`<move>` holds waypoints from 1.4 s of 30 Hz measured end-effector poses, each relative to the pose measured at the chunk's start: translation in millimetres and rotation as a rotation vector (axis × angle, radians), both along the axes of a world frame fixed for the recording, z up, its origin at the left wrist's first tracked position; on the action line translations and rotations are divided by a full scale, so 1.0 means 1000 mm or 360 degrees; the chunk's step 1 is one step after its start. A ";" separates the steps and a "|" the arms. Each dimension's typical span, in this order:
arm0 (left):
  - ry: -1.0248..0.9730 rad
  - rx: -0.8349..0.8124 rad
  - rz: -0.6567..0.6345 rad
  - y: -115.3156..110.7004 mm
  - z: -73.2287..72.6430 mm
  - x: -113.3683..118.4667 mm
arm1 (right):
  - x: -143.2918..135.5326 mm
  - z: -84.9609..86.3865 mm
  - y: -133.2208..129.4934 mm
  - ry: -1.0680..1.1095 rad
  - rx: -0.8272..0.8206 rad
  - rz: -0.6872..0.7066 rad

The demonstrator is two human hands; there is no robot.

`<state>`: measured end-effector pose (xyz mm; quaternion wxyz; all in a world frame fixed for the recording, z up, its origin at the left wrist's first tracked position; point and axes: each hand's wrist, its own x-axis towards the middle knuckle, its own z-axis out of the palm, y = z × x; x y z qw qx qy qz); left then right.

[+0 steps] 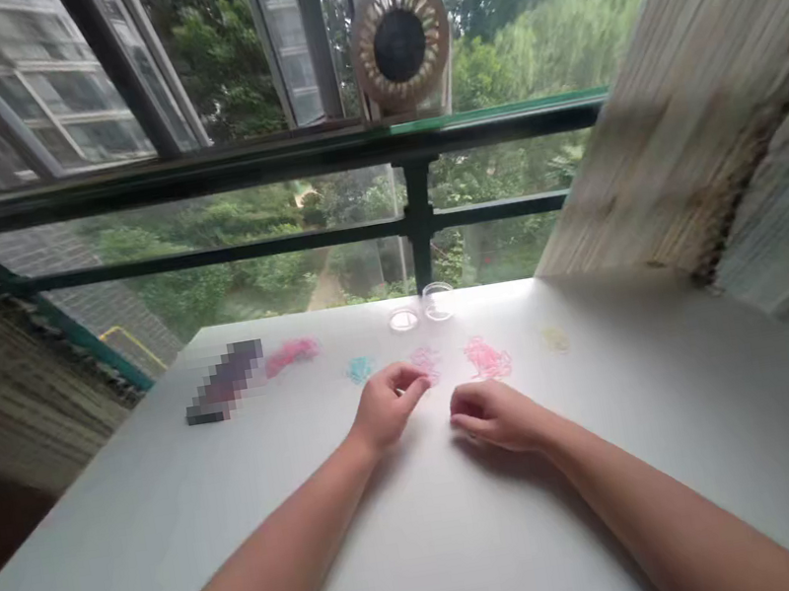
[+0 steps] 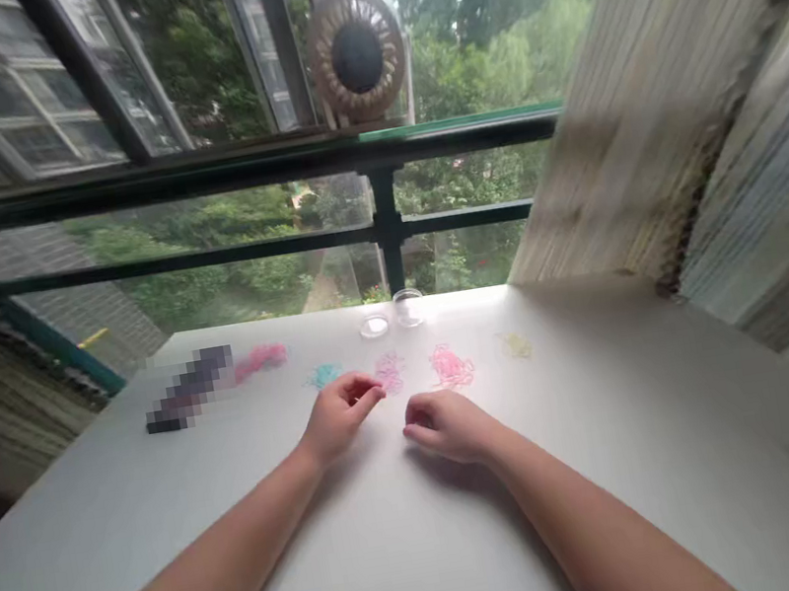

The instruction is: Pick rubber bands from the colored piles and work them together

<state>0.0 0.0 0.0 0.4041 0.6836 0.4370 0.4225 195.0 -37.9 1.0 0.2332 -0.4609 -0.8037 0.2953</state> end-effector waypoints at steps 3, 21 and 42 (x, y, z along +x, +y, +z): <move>-0.0116 -0.0078 -0.0136 -0.011 -0.007 0.016 | -0.001 -0.001 -0.001 0.0071 -0.0012 -0.0068; -0.0077 -0.0112 -0.0156 -0.010 -0.014 0.003 | -0.005 -0.010 0.002 0.0630 0.0019 -0.0209; -0.0059 -0.0138 -0.0253 -0.011 -0.012 0.000 | -0.003 -0.003 -0.001 0.0458 0.0284 -0.0254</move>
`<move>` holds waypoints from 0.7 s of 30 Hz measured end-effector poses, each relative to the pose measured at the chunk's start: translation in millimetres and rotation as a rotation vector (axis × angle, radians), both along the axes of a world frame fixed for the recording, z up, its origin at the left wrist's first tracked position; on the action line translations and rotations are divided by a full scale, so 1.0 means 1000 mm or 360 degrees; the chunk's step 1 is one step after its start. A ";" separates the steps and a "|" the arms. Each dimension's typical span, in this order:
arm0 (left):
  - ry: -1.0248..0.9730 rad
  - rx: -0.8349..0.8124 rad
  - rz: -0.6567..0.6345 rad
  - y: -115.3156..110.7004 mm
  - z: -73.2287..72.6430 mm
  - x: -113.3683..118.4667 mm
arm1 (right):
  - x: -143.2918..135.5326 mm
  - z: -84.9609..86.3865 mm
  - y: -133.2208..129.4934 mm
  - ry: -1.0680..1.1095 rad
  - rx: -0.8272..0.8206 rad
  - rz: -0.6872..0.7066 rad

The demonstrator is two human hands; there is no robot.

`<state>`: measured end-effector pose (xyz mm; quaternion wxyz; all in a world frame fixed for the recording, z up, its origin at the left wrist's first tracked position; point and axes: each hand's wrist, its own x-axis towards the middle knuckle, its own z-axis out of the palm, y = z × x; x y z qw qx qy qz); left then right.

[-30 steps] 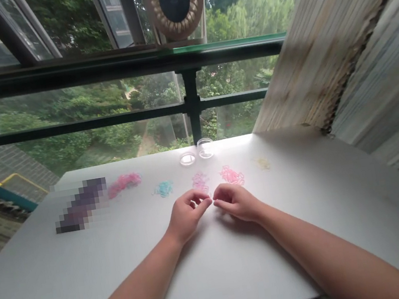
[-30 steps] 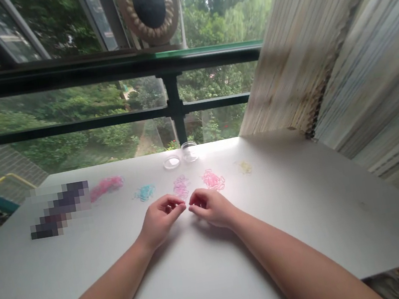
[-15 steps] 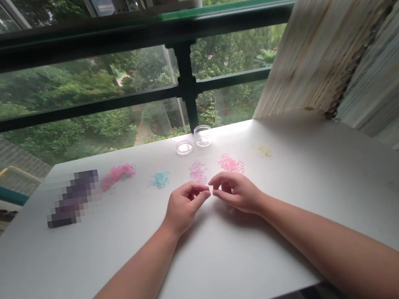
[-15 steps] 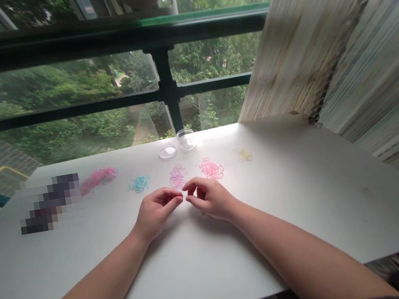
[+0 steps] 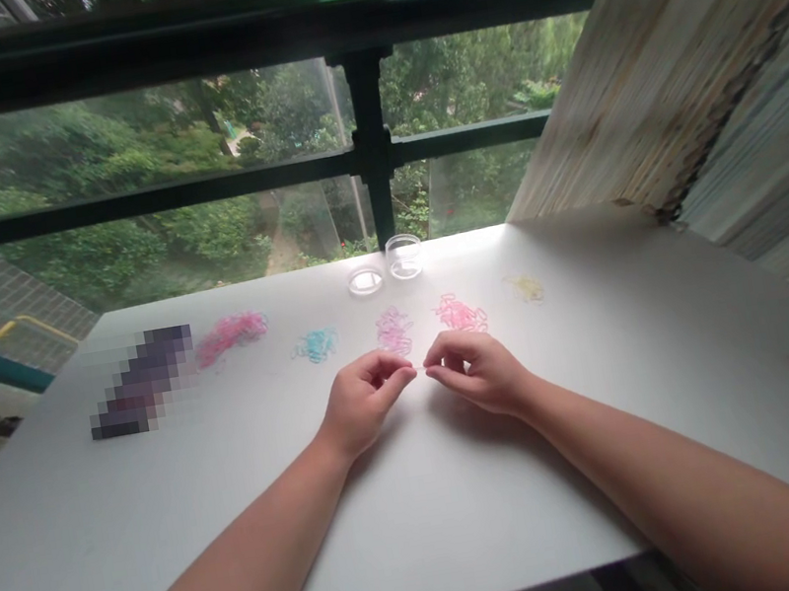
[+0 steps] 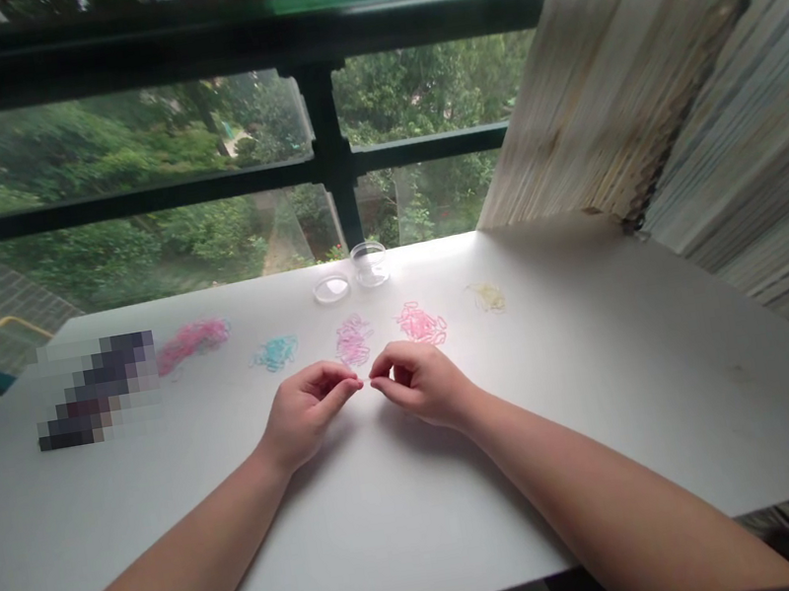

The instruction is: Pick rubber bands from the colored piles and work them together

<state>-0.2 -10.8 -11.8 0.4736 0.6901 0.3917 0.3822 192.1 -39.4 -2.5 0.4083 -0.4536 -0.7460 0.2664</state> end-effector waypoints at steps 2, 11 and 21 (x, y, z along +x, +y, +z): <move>0.0046 0.0015 0.0005 -0.001 0.002 0.000 | 0.000 0.001 0.000 -0.0011 0.0026 0.0014; 0.0164 0.0064 -0.0050 -0.005 0.006 0.001 | 0.000 0.002 -0.001 -0.0084 0.0052 -0.0002; 0.0116 0.0069 -0.0112 -0.003 0.007 -0.003 | 0.000 0.001 0.000 -0.0074 -0.0027 -0.0020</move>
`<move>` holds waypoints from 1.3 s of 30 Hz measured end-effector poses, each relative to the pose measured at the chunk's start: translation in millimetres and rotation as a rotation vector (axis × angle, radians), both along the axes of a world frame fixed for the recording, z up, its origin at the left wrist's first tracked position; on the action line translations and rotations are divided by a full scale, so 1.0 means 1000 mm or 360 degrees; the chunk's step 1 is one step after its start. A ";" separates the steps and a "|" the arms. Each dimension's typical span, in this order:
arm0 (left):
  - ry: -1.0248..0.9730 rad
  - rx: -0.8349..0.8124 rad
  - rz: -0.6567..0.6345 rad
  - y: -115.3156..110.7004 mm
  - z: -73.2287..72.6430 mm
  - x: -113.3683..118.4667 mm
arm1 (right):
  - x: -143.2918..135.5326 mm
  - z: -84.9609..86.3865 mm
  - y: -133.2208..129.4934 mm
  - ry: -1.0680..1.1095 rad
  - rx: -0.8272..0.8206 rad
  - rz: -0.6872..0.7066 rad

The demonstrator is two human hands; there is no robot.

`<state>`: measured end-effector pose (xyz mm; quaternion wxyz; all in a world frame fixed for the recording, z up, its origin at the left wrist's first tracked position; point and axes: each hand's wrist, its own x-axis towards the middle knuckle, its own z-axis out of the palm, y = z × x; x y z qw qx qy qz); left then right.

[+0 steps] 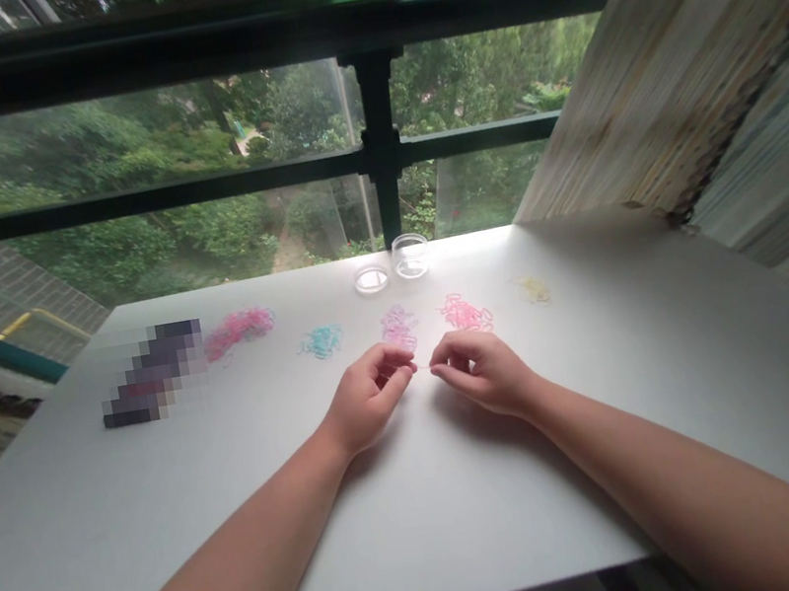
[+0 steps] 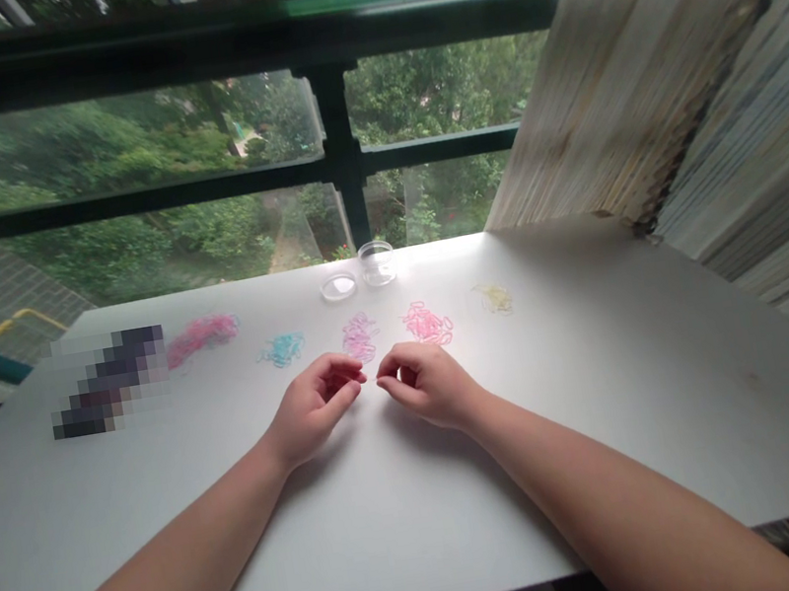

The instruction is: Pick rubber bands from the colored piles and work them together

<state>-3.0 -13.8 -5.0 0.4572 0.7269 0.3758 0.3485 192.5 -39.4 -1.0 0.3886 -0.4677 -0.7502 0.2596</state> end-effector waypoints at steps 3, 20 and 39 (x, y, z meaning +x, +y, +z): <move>0.0067 0.0101 0.0000 -0.001 0.001 -0.001 | 0.000 -0.001 0.000 -0.0038 -0.0027 0.0020; 0.0555 0.0569 0.0177 0.013 0.008 -0.008 | -0.001 -0.004 0.003 -0.0181 0.0002 -0.0046; 0.0705 0.0640 0.0169 0.011 0.005 -0.007 | 0.000 0.000 0.001 -0.0639 -0.0140 -0.0289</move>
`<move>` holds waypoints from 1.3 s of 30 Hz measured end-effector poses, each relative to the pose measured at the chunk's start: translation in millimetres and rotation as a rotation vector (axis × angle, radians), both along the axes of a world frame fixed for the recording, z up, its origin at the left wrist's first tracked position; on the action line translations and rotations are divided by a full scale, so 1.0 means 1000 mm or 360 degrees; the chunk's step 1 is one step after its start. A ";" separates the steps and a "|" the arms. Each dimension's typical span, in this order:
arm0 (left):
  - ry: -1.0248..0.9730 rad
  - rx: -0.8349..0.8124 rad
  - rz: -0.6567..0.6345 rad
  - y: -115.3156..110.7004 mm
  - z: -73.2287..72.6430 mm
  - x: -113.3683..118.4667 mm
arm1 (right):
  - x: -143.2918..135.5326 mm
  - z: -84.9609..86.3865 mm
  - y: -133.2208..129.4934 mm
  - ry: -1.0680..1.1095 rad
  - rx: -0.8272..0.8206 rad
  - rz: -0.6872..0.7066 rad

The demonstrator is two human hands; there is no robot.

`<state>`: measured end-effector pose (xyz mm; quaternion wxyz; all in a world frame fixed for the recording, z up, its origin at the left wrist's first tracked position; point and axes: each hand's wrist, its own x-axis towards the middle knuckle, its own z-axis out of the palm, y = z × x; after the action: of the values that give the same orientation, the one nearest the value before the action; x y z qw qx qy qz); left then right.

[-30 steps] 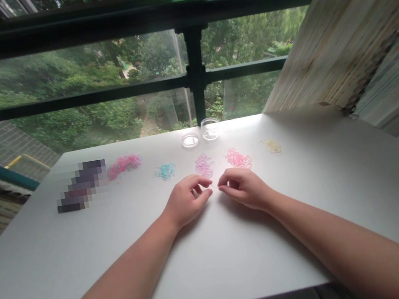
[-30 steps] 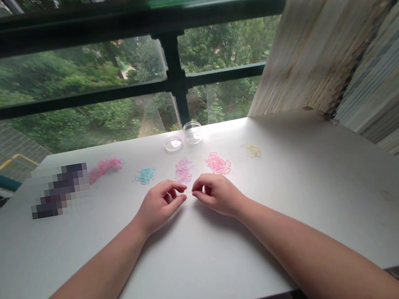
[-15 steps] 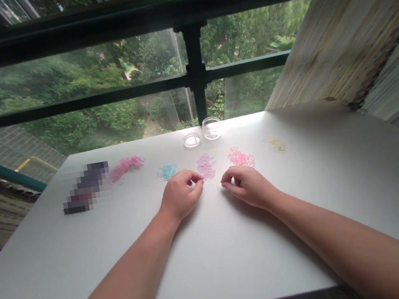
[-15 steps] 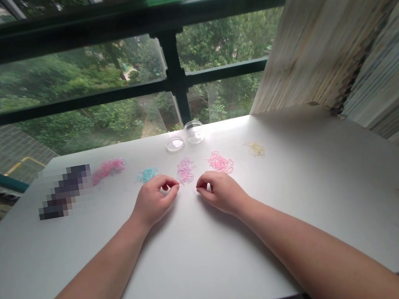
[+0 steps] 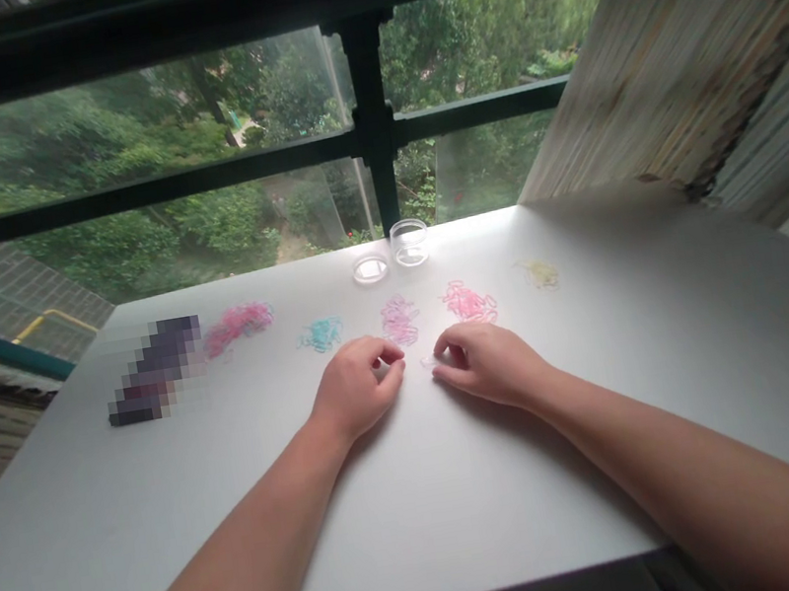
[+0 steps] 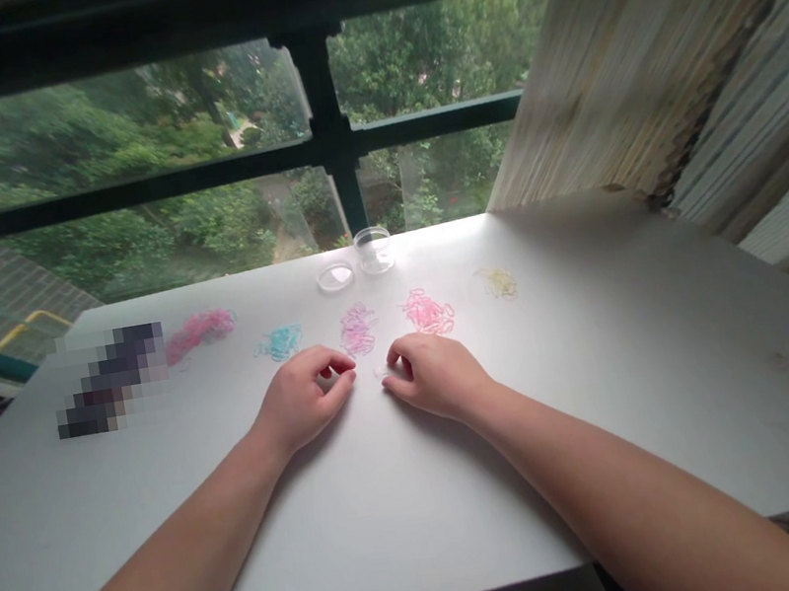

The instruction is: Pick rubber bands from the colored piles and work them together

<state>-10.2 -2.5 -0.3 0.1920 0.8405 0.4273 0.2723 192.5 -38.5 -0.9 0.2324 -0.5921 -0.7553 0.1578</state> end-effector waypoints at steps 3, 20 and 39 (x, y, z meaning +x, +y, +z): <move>0.0006 -0.0034 -0.0003 -0.001 -0.001 0.001 | -0.002 -0.002 0.002 0.0012 0.0017 0.0026; 0.0097 -0.0227 -0.0112 -0.011 0.001 -0.002 | -0.008 -0.003 -0.001 0.0043 0.0029 0.0227; 0.0051 -0.0254 -0.0265 -0.009 0.001 0.002 | -0.012 0.001 -0.003 0.0064 -0.0005 0.0224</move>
<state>-8.1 -11.9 0.9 0.2735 0.8593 0.3794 0.2071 180.5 -41.3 0.1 0.2350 -0.5347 -0.7899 0.1868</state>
